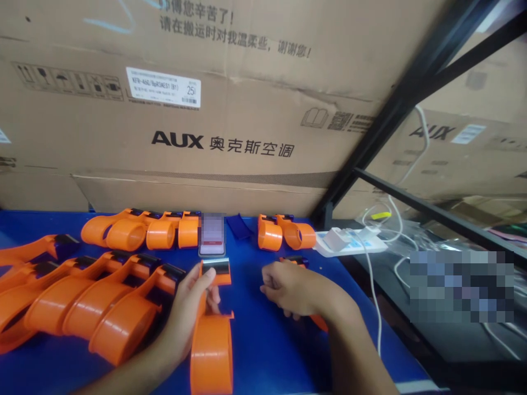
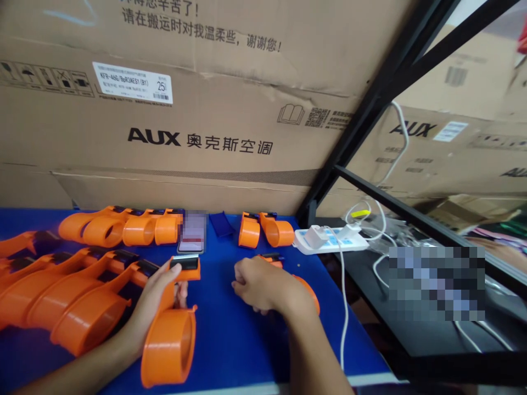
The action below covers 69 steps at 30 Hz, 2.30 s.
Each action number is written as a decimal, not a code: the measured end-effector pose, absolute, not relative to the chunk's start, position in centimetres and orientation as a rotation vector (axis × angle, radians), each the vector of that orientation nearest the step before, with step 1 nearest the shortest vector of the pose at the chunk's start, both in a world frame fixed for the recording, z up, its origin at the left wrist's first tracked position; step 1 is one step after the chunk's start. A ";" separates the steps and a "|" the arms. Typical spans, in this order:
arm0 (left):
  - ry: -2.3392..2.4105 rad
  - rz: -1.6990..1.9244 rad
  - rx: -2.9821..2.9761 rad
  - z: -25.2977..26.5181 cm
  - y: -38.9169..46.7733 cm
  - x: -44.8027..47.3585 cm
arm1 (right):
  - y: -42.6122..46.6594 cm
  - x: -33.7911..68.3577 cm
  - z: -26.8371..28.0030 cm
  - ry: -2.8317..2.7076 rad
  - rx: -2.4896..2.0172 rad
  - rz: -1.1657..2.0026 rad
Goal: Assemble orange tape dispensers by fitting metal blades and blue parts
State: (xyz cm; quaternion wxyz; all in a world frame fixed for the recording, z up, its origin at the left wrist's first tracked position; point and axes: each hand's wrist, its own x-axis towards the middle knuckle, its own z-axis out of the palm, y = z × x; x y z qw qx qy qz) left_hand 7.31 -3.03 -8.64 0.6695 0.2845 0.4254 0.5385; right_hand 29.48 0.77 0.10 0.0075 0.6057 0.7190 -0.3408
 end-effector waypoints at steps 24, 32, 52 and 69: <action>1.000 1.377 0.513 -7.5 -3.0 6.9 | 2.4 27.2 -2.6 2.793 1.668 -0.509; 1.030 1.349 0.535 -7.7 -2.7 6.9 | 2.4 25.1 -4.2 2.808 1.531 -0.284; 0.946 1.344 0.495 -8.2 -2.0 6.7 | 3.6 23.8 -4.9 2.831 1.744 -2.326; 0.852 1.448 0.573 -8.2 -2.2 7.6 | 3.2 23.9 -5.3 3.005 1.637 -1.821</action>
